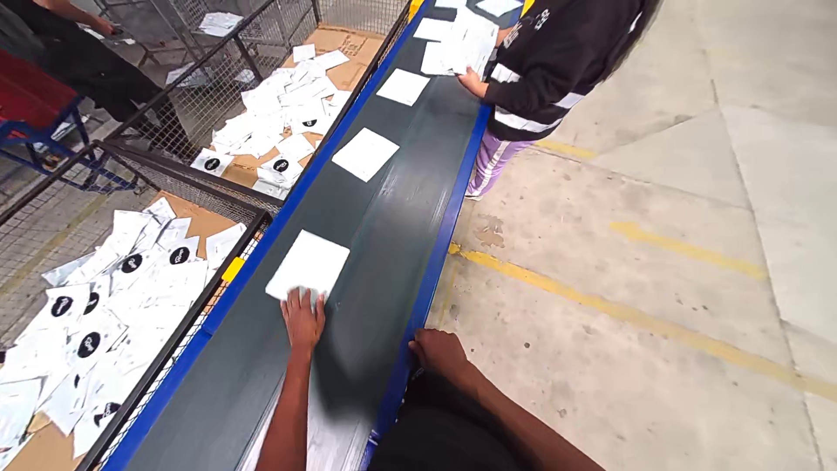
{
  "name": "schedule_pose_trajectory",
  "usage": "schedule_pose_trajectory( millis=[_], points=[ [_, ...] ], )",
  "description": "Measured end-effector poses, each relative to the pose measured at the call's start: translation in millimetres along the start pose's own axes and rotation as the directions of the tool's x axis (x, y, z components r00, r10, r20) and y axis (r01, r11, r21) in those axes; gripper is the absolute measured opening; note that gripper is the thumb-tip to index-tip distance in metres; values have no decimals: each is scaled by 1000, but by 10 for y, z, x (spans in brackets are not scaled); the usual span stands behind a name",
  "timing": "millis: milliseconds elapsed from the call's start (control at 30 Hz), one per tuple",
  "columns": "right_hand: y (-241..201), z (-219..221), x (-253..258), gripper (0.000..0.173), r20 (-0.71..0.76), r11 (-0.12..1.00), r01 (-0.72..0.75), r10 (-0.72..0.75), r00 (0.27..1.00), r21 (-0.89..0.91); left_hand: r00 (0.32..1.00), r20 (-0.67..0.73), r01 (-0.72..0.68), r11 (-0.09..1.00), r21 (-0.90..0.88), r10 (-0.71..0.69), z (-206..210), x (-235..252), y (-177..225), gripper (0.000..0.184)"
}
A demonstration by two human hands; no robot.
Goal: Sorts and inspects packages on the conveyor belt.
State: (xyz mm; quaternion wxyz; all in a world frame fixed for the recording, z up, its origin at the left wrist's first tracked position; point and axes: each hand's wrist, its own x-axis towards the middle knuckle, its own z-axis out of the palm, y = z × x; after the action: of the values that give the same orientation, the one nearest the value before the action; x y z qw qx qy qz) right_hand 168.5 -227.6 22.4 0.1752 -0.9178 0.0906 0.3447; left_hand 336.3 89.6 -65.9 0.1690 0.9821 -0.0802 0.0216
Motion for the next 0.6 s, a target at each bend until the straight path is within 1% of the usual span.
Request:
schedule_pose_trajectory(
  millis=[67,100,133,200,233,300,367,467,533,600],
  points=[
    [-142,-117,43,45,-63,990,115,-109,992,85,1000,-22,6,999,-40,-7,-163,-437,16,58],
    [-217,-148,102,44,-89,977,170,-159,983,127,999,-25,42,998,-52,-43,-232,-612,-34,64],
    [-285,-175,182,43,-107,965,218,-204,973,147,995,3,96,994,-56,-96,-294,-743,-109,80],
    [-416,-278,409,40,-112,947,290,-276,955,140,981,89,180,982,-57,-174,-403,-839,-335,113],
    [-482,-364,551,40,-123,940,316,-301,946,128,971,145,199,979,-51,-190,-474,-824,-460,125],
    [-608,-579,864,41,-182,927,352,-327,927,127,935,280,227,974,-4,-216,-627,-775,-679,141],
    [-767,-849,1263,46,-267,917,376,-332,905,131,888,389,237,969,69,-245,-794,-719,-838,148],
    [-1051,-1196,1982,53,-410,912,404,-342,845,73,838,437,261,944,204,-326,-1007,-735,-913,149],
    [-1252,-1327,2404,55,-487,904,425,-355,798,37,812,447,314,926,209,-376,-1051,-814,-940,151],
    [-1450,-1294,2682,60,-494,901,433,-383,781,-14,794,437,391,905,164,-422,-1029,-1009,-974,149]
  ],
)
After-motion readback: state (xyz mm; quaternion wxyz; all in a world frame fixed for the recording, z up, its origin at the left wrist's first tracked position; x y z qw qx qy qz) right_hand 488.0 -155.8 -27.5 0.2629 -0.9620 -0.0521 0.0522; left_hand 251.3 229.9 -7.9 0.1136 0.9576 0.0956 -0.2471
